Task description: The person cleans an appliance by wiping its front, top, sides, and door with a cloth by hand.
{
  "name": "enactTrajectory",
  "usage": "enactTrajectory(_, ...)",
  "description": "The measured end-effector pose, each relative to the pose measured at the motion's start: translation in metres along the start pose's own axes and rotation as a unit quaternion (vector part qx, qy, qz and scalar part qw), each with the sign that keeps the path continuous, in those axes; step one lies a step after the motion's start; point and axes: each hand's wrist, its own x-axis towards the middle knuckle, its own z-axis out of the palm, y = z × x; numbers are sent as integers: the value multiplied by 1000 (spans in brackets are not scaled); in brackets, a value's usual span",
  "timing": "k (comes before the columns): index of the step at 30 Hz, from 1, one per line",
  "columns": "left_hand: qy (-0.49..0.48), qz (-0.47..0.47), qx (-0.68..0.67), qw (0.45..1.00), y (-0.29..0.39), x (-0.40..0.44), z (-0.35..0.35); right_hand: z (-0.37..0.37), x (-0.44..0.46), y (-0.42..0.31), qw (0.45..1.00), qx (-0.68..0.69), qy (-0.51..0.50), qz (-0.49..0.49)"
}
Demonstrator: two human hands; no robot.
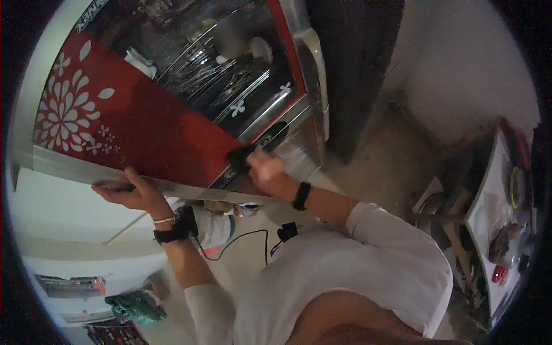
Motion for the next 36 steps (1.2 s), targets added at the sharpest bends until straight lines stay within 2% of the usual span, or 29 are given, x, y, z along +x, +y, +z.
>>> enactTrajectory(2,8,-8,4,1000,6,0,1,-8,-4,-22,999,36,-38,-10)
enactTrajectory(4,-16,-57,-32,998,7,0,-1,-6,-4,-21,994,75,-77,-22)
enactTrajectory(6,-14,-52,0,999,8,1,-1,9,-2,4,987,96,80,-99)
enactTrajectory(7,-12,-46,27,998,8,1,0,8,0,17,987,98,74,-102)
enactTrajectory(9,-6,-46,28,999,9,2,1,1,7,36,994,61,86,-1)
enactTrajectory(10,-7,-42,23,999,7,0,2,-1,8,33,995,63,78,-4)
enactTrajectory(12,-5,-20,10,1000,0,0,2,-6,7,23,992,74,26,98)
enactTrajectory(13,12,-17,11,1000,5,0,3,1,3,22,992,74,23,96)
enactTrajectory(15,27,-14,12,999,10,1,5,18,-8,20,998,52,39,-1)
enactTrajectory(17,19,-22,-22,999,11,0,5,21,-13,22,997,73,28,1)
enactTrajectory(19,6,-27,5,1000,13,2,2,14,-9,19,995,97,16,-1)
enactTrajectory(21,-10,-32,34,999,10,2,-2,-9,-4,21,981,142,39,123)
enactTrajectory(24,0,-19,56,998,4,1,-1,-30,4,49,991,70,60,99)
enactTrajectory(27,3,-33,0,999,6,1,1,-16,2,63,994,52,72,57)
enactTrajectory(34,-4,-38,2,999,9,1,1,-22,4,49,994,58,56,77)
enactTrajectory(36,-5,-38,-5,999,7,1,1,-26,7,36,999,-17,37,9)
